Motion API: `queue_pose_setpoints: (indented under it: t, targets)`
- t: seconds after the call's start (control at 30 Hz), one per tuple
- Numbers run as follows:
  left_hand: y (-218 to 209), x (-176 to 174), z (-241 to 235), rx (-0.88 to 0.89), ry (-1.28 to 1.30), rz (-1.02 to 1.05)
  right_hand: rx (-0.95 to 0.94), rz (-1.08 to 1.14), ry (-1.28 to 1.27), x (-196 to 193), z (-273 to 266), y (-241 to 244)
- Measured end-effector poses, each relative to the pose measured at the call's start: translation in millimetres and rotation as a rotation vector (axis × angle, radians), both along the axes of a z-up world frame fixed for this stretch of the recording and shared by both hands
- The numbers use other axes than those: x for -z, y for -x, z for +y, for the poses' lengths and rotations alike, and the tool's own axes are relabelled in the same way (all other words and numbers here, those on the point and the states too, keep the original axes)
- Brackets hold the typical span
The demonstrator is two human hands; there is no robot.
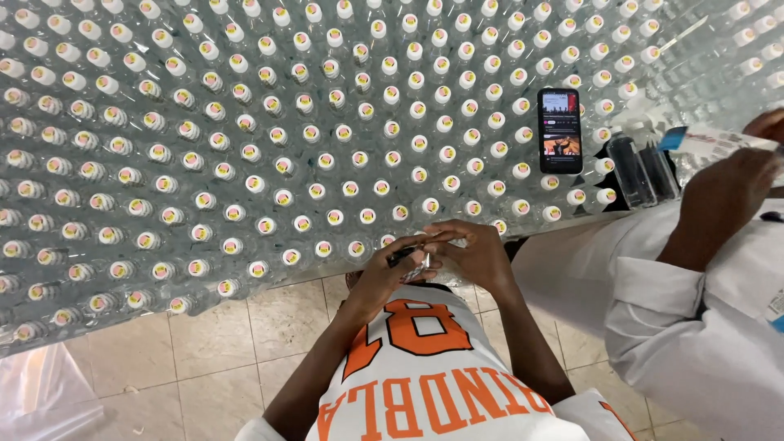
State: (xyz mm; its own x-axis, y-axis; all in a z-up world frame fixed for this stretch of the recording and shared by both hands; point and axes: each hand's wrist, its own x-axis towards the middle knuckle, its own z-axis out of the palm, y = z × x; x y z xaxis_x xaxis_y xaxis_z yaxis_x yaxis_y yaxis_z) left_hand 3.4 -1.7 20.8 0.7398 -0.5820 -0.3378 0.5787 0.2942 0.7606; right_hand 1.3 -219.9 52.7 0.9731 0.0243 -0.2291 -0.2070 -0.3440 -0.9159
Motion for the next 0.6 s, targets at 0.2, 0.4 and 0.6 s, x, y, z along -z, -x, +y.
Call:
queue_pose_setpoints:
  t: [0.2, 0.4, 0.6]
  targets:
    - [-1, -10, 9, -0.111, -0.035, 0.053, 0.092, -0.009, -0.121, 3, 0, -21]
    - [0, -6, 17, -0.250, -0.022, 0.097, 0.125, -0.361, 0.156, 33, 6, -53]
    - [3, 1, 24, -0.302, -0.021, 0.096, 0.186, -0.279, -0.117, 59, -5, -62]
